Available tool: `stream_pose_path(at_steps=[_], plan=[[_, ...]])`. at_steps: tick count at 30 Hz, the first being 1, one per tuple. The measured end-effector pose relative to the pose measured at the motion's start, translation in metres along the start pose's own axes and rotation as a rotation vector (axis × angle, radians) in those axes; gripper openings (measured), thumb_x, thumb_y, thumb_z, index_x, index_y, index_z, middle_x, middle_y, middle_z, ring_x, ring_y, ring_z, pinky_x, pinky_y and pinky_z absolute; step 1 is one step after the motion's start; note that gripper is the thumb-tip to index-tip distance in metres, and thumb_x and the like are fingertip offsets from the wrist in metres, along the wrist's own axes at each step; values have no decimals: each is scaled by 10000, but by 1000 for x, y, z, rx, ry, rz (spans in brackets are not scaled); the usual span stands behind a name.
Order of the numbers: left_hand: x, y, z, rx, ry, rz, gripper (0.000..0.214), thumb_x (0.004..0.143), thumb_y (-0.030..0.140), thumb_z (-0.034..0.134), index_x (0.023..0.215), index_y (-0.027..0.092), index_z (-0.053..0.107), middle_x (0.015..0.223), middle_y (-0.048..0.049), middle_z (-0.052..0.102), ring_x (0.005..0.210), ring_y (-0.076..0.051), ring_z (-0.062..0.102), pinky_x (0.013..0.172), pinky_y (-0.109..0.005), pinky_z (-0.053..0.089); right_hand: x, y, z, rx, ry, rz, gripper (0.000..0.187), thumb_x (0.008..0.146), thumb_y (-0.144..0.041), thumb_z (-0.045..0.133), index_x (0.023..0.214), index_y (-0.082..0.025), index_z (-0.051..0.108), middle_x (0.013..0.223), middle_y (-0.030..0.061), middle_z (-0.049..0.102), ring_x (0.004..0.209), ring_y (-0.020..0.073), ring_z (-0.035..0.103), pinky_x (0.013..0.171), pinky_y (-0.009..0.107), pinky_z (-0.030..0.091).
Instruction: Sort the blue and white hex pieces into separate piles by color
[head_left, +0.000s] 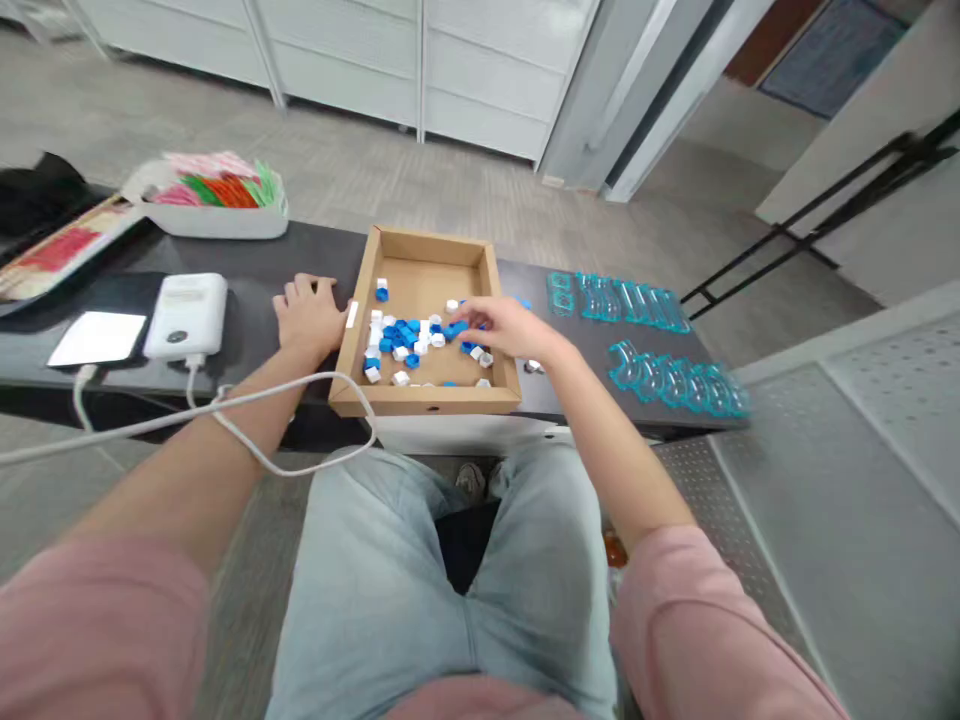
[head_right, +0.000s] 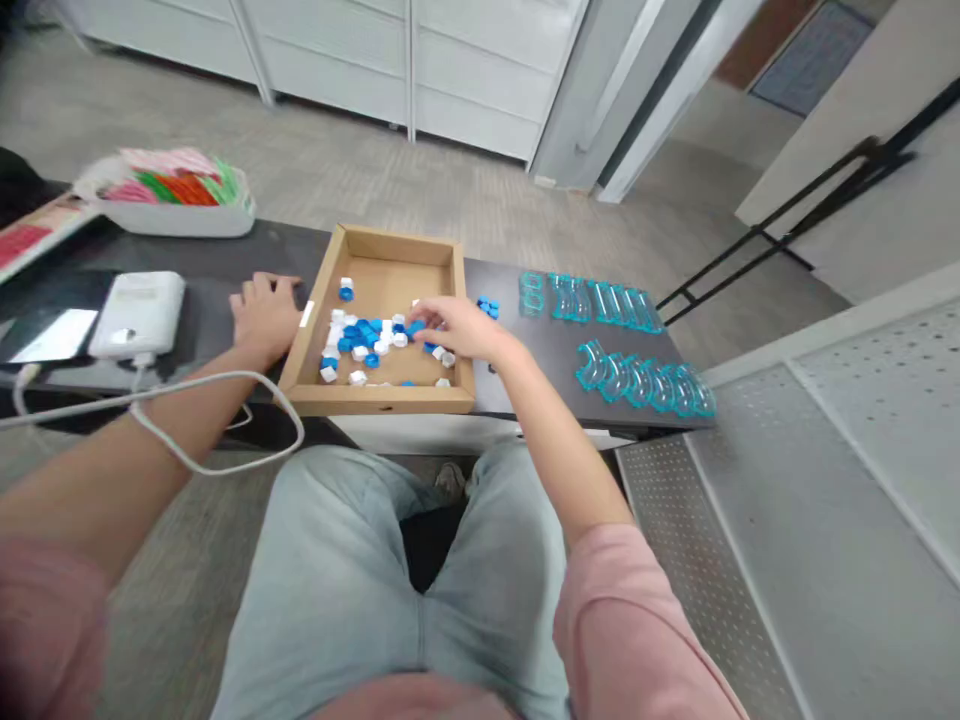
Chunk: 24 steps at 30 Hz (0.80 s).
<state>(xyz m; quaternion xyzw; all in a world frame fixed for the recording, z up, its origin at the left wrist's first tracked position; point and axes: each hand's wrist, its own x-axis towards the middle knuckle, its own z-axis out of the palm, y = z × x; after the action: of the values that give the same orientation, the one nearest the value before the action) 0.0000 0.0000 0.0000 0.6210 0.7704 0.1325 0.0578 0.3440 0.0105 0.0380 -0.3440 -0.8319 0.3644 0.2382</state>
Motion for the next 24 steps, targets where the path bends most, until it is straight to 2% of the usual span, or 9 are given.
stream_pose_path(at_steps=[4,7,11,16,21,24], plan=[[-1,-1,-1,-2,-11,5,740,1110,492,424,1726,121,597,1757,-308,495,1589,-502,468,1308,-610,359,-44,47,-51,80,328,117,484,847,-541,963,1209,-254,818,1108,52,833,984,238,771,956,417,671],[0,-1,-4,-4,-44,28,756,1112,466,430,1732,56,569,1761,-330,470,1584,-510,454,1304,-637,351,-70,84,-67,79,452,268,534,748,-510,999,1166,-244,800,1110,58,808,941,238,774,899,412,666],[0,0,-6,0,-35,28,729,1121,433,439,1719,38,568,1753,-349,467,1583,-519,455,1288,-650,357,-85,116,-66,-42,492,452,430,784,-465,968,1103,-228,804,1082,76,816,868,247,780,902,445,658],[1,-1,-3,23,-37,22,727,1124,450,446,1725,59,565,1752,-343,474,1569,-516,467,1280,-643,370,-80,129,-59,-245,492,407,277,868,-391,907,1083,-220,871,972,65,764,910,259,747,1023,466,648],[3,-3,0,24,-28,19,716,1129,459,444,1722,80,573,1754,-330,478,1568,-498,467,1290,-631,362,-78,138,-52,-106,529,376,452,876,-411,843,1281,-212,812,918,8,761,739,194,629,806,381,603],[4,-3,1,23,-23,21,717,1123,467,450,1716,85,580,1749,-328,483,1567,-501,460,1287,-640,364,-79,141,-48,-41,561,342,541,839,-446,873,1324,-229,767,984,15,794,724,179,623,771,364,582]])
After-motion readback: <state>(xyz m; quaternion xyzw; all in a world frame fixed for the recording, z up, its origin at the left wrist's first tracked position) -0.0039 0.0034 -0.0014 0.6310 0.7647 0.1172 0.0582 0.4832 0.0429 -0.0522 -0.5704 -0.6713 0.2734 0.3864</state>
